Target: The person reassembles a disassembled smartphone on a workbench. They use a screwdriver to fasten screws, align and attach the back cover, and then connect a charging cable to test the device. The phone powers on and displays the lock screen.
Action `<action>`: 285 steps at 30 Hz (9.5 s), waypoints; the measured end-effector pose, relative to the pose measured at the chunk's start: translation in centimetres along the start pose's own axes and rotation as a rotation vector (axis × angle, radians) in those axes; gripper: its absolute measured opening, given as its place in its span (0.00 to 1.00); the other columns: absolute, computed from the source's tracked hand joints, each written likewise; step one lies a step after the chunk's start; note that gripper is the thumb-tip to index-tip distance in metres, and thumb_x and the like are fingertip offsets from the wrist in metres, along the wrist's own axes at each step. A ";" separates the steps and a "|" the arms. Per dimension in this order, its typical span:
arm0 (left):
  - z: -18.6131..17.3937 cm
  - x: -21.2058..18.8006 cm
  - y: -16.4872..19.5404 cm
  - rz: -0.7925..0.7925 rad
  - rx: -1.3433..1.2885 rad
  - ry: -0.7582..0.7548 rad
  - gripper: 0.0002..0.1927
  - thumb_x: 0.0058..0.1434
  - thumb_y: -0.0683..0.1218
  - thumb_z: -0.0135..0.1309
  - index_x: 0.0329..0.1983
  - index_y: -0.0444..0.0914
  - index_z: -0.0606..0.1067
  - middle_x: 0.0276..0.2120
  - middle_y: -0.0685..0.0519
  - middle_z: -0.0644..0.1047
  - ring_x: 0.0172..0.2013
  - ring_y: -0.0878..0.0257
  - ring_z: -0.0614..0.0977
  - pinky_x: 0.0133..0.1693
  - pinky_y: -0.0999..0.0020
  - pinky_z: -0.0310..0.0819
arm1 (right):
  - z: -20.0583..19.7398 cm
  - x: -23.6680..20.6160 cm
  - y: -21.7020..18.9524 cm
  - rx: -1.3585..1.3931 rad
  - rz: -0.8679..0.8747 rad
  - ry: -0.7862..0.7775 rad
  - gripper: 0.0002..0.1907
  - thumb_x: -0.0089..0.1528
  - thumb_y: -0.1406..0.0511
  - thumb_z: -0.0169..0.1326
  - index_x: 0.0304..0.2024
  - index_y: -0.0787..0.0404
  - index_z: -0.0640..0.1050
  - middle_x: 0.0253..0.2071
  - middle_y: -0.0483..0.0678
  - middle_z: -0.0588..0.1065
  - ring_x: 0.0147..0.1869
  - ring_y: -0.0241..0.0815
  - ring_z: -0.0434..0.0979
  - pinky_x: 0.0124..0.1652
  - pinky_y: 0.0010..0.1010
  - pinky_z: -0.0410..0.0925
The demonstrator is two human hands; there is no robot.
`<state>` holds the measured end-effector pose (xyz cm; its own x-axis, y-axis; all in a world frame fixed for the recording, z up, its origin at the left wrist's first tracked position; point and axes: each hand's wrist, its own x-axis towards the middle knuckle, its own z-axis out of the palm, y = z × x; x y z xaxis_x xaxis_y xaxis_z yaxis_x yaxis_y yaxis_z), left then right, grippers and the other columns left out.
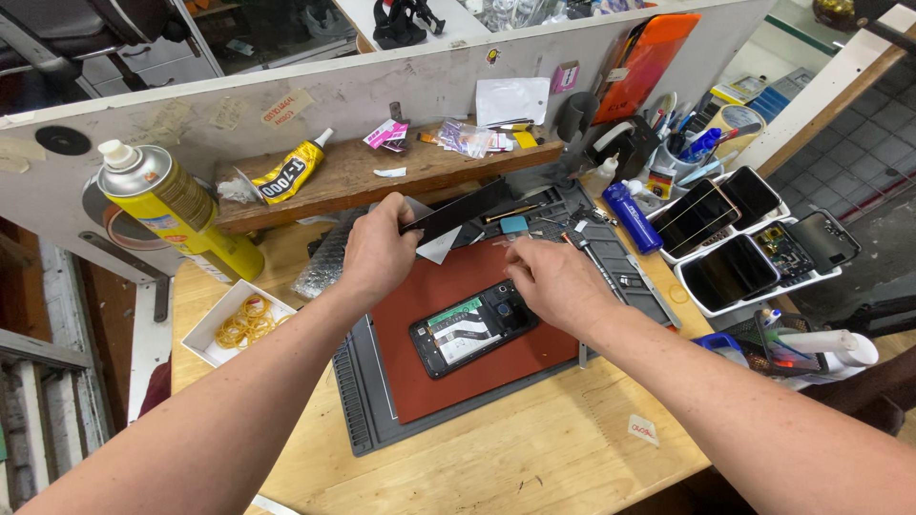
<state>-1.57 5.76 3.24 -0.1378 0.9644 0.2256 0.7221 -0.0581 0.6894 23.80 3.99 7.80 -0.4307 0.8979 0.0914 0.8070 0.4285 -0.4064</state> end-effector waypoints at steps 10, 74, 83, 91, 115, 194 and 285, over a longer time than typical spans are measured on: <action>0.5 -1.5 -1.0 -0.492 -0.431 -0.384 0.07 0.63 0.41 0.55 0.44 0.39 0.78 0.37 0.53 0.82 0.35 0.64 0.83 0.32 0.67 0.82 | -0.6 0.0 -1.3 -0.079 0.140 -0.055 0.10 0.64 0.61 0.55 0.43 0.60 0.77 0.39 0.53 0.81 0.45 0.56 0.82 0.46 0.45 0.73; 4.7 5.6 -8.9 -0.526 -1.071 0.163 0.21 0.61 0.29 0.44 0.58 0.28 0.68 0.56 0.39 0.74 0.52 0.51 0.81 0.51 0.57 0.84 | 0.2 0.5 -1.1 0.075 0.037 -0.077 0.11 0.63 0.66 0.53 0.47 0.62 0.73 0.38 0.56 0.81 0.46 0.56 0.82 0.46 0.45 0.73; 1.0 -1.5 -1.6 -0.695 -0.440 0.062 0.14 0.62 0.39 0.51 0.49 0.36 0.81 0.38 0.46 0.83 0.34 0.56 0.85 0.34 0.61 0.81 | -0.3 1.1 -1.8 -0.020 0.086 -0.132 0.13 0.63 0.67 0.52 0.50 0.60 0.73 0.43 0.57 0.80 0.48 0.58 0.81 0.46 0.48 0.72; 1.9 -2.4 -1.2 -0.436 -0.036 -0.108 0.13 0.60 0.46 0.56 0.46 0.40 0.84 0.44 0.44 0.83 0.47 0.50 0.85 0.52 0.58 0.77 | 0.1 1.2 -1.2 0.086 0.058 -0.113 0.13 0.65 0.69 0.50 0.52 0.61 0.73 0.40 0.59 0.80 0.47 0.60 0.80 0.45 0.48 0.71; 4.1 2.3 -0.2 0.076 0.505 -0.518 0.09 0.65 0.45 0.51 0.45 0.40 0.80 0.42 0.44 0.82 0.43 0.46 0.83 0.46 0.50 0.79 | -1.4 -3.1 2.1 0.450 0.343 -0.043 0.10 0.64 0.67 0.54 0.47 0.61 0.76 0.40 0.48 0.83 0.41 0.38 0.88 0.43 0.29 0.77; 1.0 -3.1 1.4 -0.525 -1.661 -0.636 0.08 0.68 0.42 0.52 0.50 0.41 0.71 0.33 0.55 0.75 0.35 0.64 0.77 0.45 0.63 0.75 | -1.5 0.5 -3.0 1.265 0.327 0.180 0.15 0.64 0.70 0.55 0.52 0.68 0.72 0.42 0.53 0.80 0.40 0.39 0.83 0.38 0.29 0.78; 2.8 -8.5 8.2 -0.093 0.424 -0.521 0.40 0.44 0.60 0.73 0.57 0.38 0.75 0.54 0.48 0.72 0.59 0.53 0.69 0.58 0.52 0.65 | 0.4 -5.3 3.0 0.293 0.208 0.033 0.16 0.57 0.70 0.55 0.48 0.61 0.76 0.41 0.47 0.83 0.45 0.45 0.84 0.46 0.35 0.74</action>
<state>7.37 -2.16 5.07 0.0556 0.9649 -0.2565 0.9411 0.0351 0.3362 28.37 0.50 5.76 -0.2524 0.9676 0.0070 0.7236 0.1936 -0.6625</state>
